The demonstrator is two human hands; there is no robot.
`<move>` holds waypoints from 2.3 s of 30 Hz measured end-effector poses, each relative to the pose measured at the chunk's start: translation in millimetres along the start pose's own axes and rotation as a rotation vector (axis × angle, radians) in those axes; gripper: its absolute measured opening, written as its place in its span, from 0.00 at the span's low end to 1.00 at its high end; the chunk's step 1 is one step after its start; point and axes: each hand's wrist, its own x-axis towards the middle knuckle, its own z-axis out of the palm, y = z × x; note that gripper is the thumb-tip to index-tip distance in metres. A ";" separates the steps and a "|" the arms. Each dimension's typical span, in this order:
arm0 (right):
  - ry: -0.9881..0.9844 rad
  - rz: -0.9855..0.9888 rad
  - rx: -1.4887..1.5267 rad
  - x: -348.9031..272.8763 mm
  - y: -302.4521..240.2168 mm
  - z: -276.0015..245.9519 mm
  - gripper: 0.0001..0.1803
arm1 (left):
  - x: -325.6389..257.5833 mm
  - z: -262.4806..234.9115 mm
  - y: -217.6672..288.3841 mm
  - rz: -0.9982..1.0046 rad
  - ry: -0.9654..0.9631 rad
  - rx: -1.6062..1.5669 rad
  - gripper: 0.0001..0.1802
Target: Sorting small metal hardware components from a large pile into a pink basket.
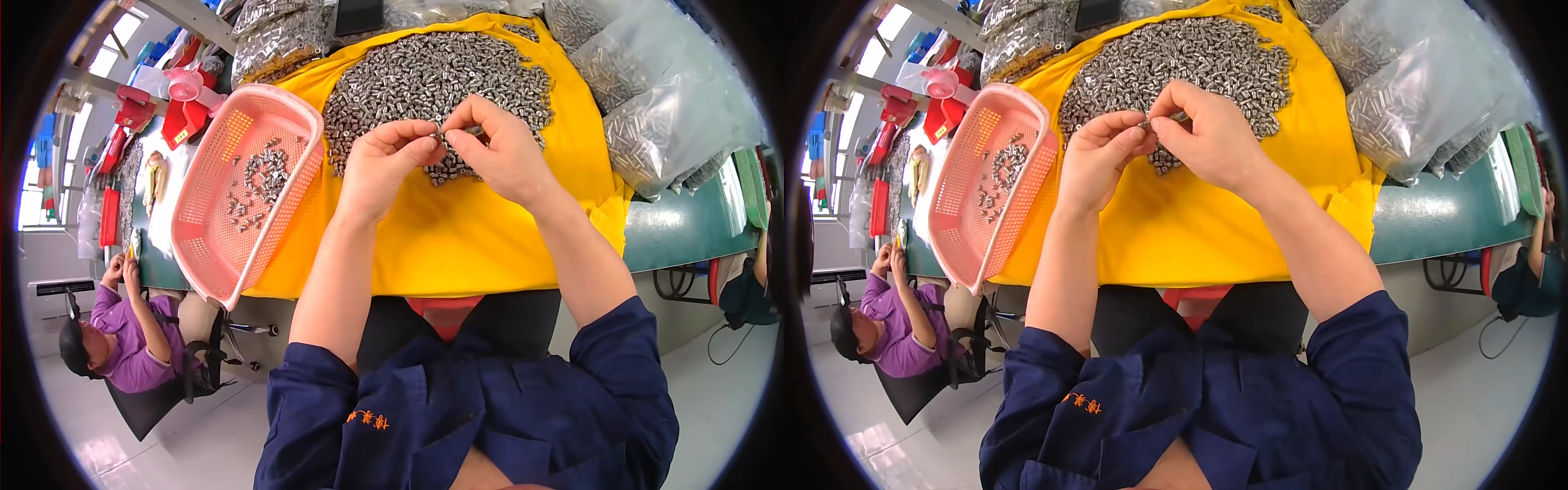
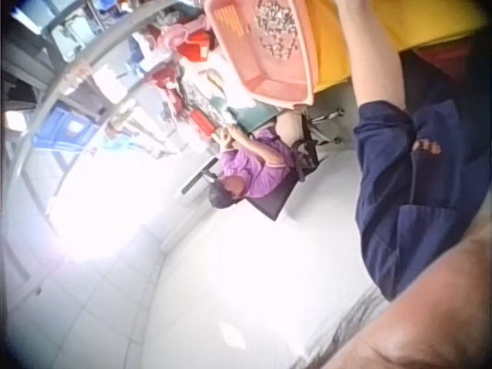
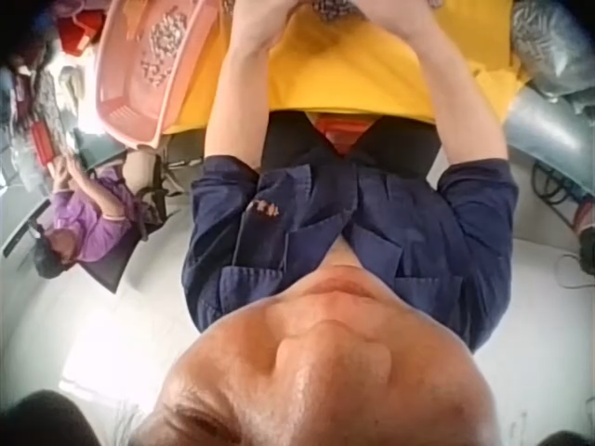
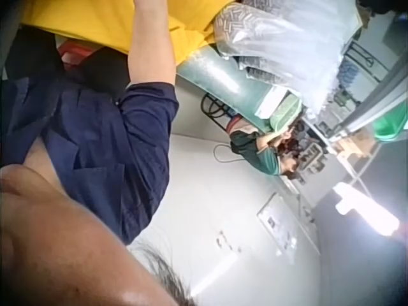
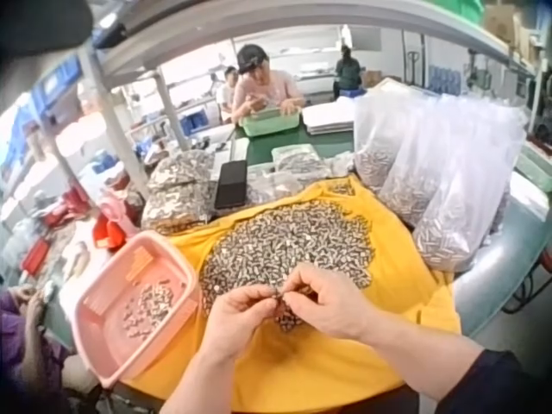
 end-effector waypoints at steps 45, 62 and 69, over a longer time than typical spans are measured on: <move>0.047 -0.064 -0.134 -0.7 0.3 1.6 0.04 | -2.2 0.6 1.8 -0.016 -0.032 -0.053 0.08; 0.059 -0.179 -0.207 -1.1 5.3 10.4 0.04 | -3.1 1.3 0.2 0.079 0.009 0.059 0.06; 0.254 -0.084 0.029 7.0 13.6 -8.7 0.04 | -29.6 -40.2 49.9 0.647 0.478 0.702 0.06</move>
